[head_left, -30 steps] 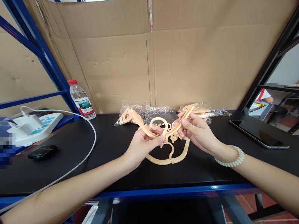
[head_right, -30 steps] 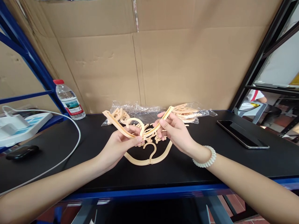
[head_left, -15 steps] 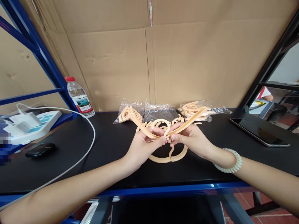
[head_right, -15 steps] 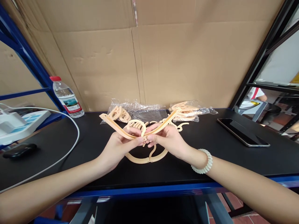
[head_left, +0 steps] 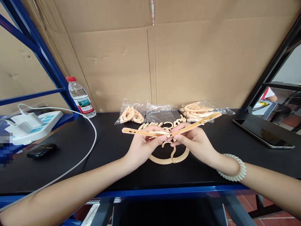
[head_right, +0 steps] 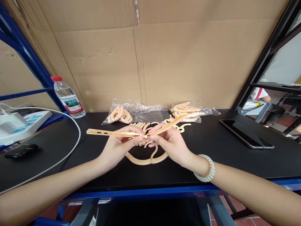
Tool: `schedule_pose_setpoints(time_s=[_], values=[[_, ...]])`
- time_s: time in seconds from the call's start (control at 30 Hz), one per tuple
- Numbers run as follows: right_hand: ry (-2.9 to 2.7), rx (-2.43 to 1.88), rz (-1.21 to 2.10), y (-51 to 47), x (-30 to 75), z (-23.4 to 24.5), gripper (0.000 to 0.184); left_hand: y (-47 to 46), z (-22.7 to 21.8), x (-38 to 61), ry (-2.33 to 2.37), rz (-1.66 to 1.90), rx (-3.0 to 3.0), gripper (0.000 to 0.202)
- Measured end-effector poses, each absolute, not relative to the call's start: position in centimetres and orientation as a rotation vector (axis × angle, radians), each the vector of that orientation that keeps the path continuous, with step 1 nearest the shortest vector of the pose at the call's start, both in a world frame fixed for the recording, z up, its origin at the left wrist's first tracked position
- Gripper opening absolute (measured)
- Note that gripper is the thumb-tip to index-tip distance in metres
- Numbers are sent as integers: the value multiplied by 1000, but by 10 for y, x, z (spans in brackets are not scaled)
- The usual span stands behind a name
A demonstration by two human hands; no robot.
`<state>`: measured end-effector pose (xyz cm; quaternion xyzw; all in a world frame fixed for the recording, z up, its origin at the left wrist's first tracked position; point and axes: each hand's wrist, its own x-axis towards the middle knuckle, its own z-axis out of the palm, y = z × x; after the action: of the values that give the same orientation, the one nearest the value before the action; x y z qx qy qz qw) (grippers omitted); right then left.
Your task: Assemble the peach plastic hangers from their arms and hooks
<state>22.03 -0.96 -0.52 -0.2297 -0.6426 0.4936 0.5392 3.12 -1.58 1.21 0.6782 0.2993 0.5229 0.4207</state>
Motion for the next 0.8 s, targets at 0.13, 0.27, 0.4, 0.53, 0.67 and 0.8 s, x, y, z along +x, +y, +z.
schedule_pose_setpoints(time_s=[0.13, 0.27, 0.4, 0.53, 0.67, 0.8], values=[[-1499, -564, 1037, -15, 217, -7, 9, -20, 12, 30, 738, 1359, 1886, 4], [-1508, -545, 939, -21, 216, -6, 8, -25, 11, 29, 761, 1386, 1919, 6], [-1515, -547, 898, -23, 216, -5, 8, -23, 12, 29, 757, 1403, 1809, 4], [-1538, -534, 919, -23, 216, -5, 9, -18, 15, 30, 694, 1355, 1733, 3], [-1549, -494, 962, -23, 217, -5, 9, -15, 17, 28, 683, 1281, 1715, 2], [-1563, -503, 978, -25, 216, -6, 7, -15, 19, 26, 719, 1252, 1748, 3]])
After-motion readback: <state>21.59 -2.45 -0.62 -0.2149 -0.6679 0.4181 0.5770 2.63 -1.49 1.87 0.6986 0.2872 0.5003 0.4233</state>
